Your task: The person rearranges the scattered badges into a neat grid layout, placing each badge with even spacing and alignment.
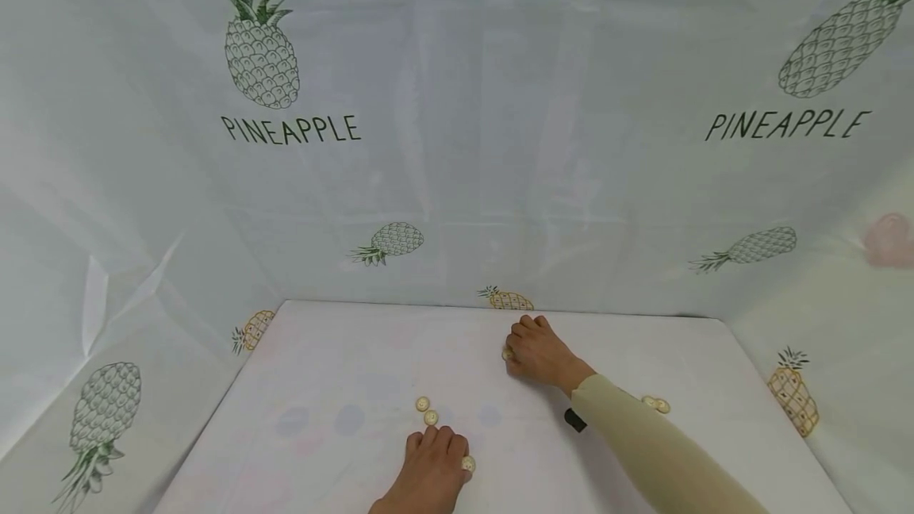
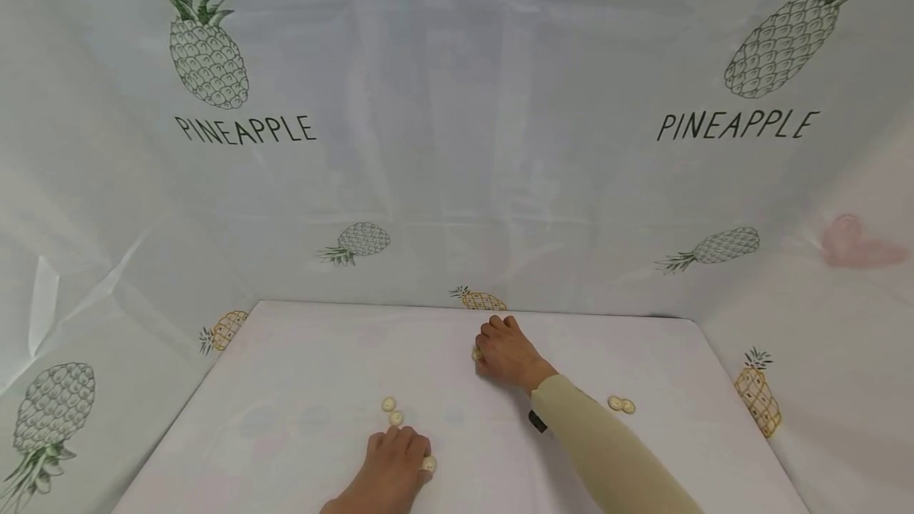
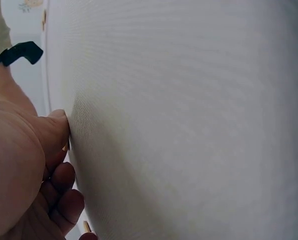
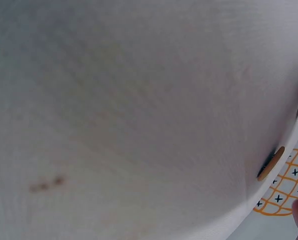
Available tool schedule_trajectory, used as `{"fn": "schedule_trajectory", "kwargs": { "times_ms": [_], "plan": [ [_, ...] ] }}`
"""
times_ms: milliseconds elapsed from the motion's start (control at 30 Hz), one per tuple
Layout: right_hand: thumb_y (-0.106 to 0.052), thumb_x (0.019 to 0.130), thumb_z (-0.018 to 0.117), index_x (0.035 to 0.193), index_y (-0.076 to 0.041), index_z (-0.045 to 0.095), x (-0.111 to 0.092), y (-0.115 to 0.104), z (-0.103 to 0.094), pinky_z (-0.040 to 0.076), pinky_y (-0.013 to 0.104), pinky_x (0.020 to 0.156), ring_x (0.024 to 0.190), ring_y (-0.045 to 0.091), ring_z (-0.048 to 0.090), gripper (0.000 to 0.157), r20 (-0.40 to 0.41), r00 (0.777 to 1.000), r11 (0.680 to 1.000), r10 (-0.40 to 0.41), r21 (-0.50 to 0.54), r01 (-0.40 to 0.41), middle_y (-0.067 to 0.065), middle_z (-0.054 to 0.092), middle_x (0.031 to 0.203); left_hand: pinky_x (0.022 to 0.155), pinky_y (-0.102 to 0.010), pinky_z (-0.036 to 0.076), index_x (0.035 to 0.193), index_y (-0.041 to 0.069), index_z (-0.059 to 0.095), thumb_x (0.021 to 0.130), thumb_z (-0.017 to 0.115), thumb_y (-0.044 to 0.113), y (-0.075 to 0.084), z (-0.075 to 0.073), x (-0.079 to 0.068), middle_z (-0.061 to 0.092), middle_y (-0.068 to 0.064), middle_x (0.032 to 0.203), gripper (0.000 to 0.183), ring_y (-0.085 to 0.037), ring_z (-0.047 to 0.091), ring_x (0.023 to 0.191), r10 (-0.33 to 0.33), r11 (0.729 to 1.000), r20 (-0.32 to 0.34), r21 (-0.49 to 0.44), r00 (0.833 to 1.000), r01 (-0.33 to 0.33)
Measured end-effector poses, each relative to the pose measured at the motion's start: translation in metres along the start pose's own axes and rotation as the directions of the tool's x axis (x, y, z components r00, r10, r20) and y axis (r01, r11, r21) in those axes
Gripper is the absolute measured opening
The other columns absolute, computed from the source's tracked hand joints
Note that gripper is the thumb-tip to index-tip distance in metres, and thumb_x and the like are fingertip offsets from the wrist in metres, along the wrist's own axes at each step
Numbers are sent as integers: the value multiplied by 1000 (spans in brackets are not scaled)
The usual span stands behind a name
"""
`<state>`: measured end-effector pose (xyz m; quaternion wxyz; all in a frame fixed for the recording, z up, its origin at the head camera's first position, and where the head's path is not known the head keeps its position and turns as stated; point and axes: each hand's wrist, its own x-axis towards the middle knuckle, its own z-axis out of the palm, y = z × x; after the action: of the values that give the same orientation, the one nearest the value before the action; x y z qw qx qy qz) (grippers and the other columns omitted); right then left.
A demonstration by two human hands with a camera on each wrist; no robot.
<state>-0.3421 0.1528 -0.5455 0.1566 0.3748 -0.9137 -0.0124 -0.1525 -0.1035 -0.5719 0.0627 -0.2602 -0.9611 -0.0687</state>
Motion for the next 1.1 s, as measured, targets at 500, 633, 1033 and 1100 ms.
{"fn": "schedule_trajectory", "kwargs": {
  "times_ms": [500, 633, 1033, 1100],
  "plan": [
    [-30, 93, 74, 90, -16, 70, -1, -1, 0, 39, 40, 83, 87, 20, 46, 16, -2, 1000, 1000, -3, -24, 3, -3, 56, 86, 79, -36, 33, 105, 20, 59, 89, 82, 42, 1, 2, 0, 47, 9, 92, 36, -9, 39, 85, 3, 1000, -10, -11, 1000, -3],
    [-30, 92, 75, 89, -16, 70, -3, -1, 2, 39, 40, 82, 87, 19, 46, 15, -25, 1000, 1000, -6, -25, 6, -4, 56, 86, 78, -36, 34, 104, 19, 58, 87, 84, 43, 3, 3, -1, 47, 8, 91, 38, -9, 40, 85, 7, 1000, -38, 5, 999, -7],
    [-34, 96, 71, 97, -13, 71, -8, 1, -9, 40, 44, 87, 94, 22, 47, 21, -5, 1000, 1000, 23, -21, -23, 0, 63, 96, 81, -42, 39, 102, 21, 57, 91, 81, 42, 3, -3, -1, 46, 8, 93, 34, -12, 41, 88, -37, 999, 6, -17, 999, 37],
    [-34, 97, 72, 100, -12, 72, -12, 3, -14, 40, 45, 89, 96, 23, 47, 22, 6, 999, 999, 39, -12, -39, 1, 64, 99, 82, -42, 39, 102, 20, 57, 91, 80, 42, 2, -3, -1, 46, 8, 93, 33, -12, 41, 89, -38, 999, 8, -15, 999, 38]
  ]
}}
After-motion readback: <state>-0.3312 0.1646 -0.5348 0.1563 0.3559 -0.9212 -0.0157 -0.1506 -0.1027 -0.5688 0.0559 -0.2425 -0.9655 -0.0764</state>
